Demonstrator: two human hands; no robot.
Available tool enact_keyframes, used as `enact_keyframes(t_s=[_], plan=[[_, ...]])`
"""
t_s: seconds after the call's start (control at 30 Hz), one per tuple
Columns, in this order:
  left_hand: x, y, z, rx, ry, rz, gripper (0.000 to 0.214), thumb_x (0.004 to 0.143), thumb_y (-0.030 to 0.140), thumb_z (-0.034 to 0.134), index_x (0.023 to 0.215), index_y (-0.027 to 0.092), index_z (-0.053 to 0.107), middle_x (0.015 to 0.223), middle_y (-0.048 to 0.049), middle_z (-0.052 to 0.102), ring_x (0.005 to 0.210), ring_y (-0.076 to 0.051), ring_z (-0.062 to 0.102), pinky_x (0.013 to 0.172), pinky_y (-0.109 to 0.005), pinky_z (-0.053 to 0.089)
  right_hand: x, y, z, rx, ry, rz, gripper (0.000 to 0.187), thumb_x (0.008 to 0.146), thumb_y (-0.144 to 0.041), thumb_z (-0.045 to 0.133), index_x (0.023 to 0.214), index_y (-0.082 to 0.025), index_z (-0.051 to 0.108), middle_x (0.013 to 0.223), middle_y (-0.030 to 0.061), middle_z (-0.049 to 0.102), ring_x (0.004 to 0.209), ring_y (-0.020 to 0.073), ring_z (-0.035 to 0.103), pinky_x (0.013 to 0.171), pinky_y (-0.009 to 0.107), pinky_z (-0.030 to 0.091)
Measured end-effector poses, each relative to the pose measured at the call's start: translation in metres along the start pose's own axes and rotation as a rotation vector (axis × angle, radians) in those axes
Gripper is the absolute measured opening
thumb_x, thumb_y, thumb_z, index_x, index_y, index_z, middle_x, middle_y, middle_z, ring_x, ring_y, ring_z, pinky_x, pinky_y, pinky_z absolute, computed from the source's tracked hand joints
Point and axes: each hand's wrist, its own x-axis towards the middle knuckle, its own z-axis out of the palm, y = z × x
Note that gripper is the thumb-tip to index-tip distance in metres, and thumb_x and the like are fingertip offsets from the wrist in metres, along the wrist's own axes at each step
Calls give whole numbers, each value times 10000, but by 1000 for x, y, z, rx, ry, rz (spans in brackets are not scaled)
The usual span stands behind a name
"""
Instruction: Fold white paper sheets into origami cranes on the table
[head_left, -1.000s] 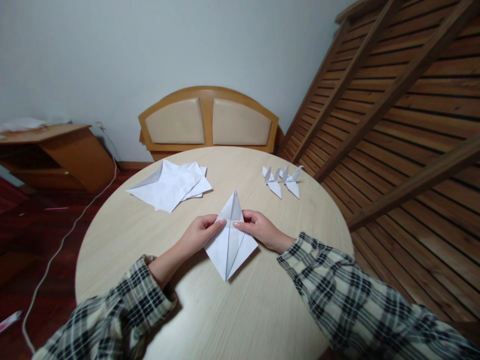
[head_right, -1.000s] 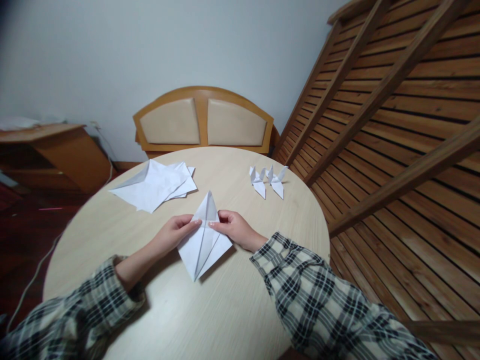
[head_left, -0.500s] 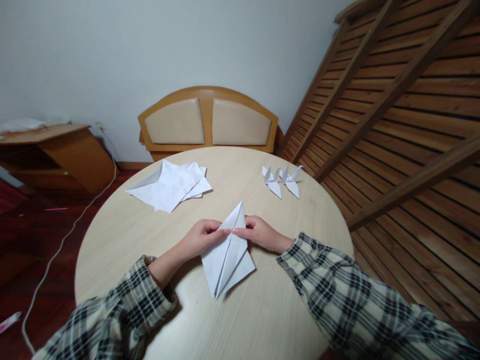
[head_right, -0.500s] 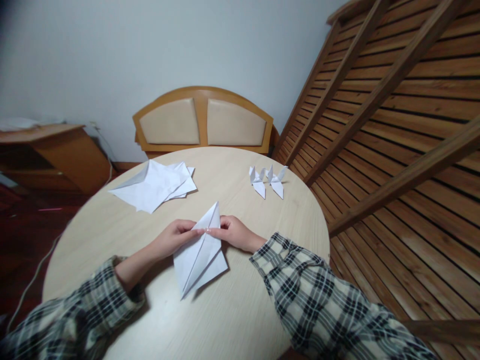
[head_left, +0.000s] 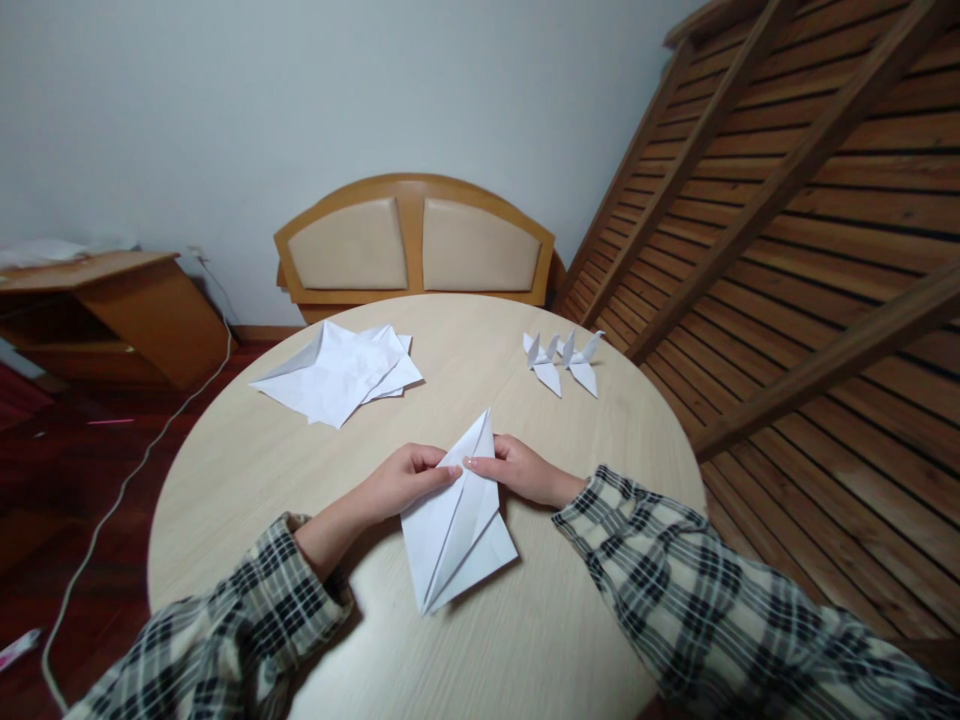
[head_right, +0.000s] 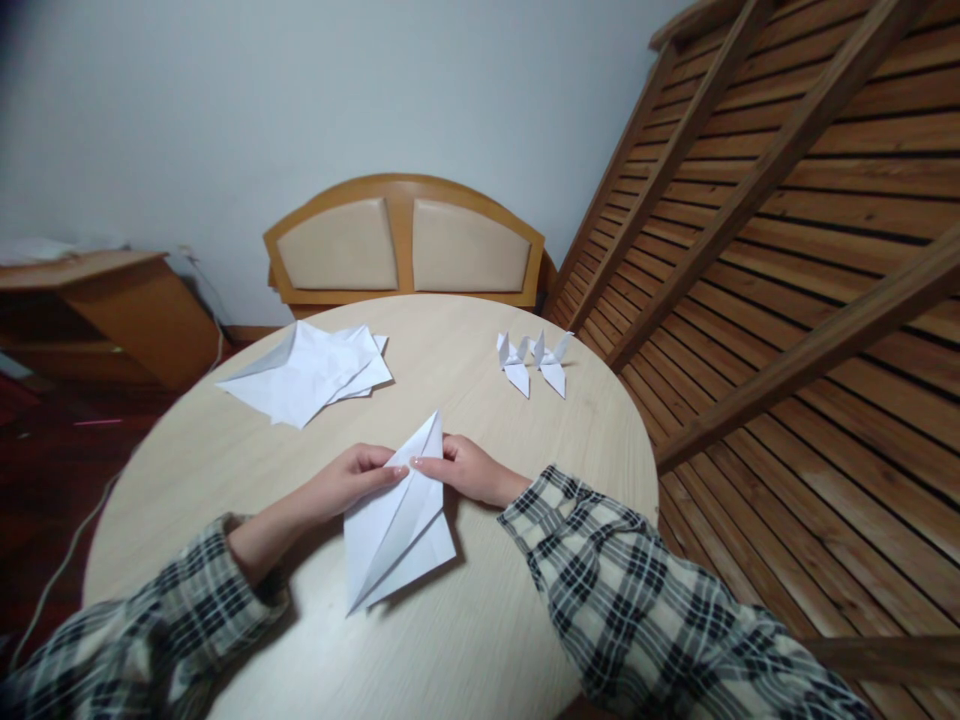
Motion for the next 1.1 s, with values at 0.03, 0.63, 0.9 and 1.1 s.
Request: enact_keyframes(t_s=[0.03, 0.63, 0.9, 1.1], plan=[[0, -1, 0, 16, -6, 7, 426, 783, 553, 673, 742, 129, 667, 610, -11, 580, 502, -100, 466, 462, -211, 336, 0, 0, 0, 6, 6, 3, 394, 774, -510, 700, 870, -130, 672, 853, 57, 677, 731, 154, 591, 659, 281, 466], [-4, 4, -1, 68, -108, -8, 402, 776, 532, 666, 709, 136, 649, 591, 0, 547, 489, -94, 436, 431, -193, 310, -1, -9, 5, -61, 124, -55, 570, 791, -713, 579, 607, -180, 499, 588, -26, 473, 559, 104, 407, 544, 255, 352], [-5, 4, -2, 73, -120, -2, 400, 775, 527, 669, 695, 135, 653, 584, 1, 547, 481, -95, 442, 432, -199, 317, 1, -5, 3, 10, 251, -66, 525, 809, -666, 596, 608, -204, 449, 545, -59, 382, 492, 93, 342, 466, 248, 252], [-6, 4, -2, 81, -128, -2, 387, 787, 508, 667, 689, 134, 645, 581, 8, 540, 475, -88, 432, 428, -197, 301, 5, -1, -1, 48, 398, -32, 526, 817, -654, 588, 591, -210, 421, 503, -64, 372, 435, 82, 324, 410, 242, 209]])
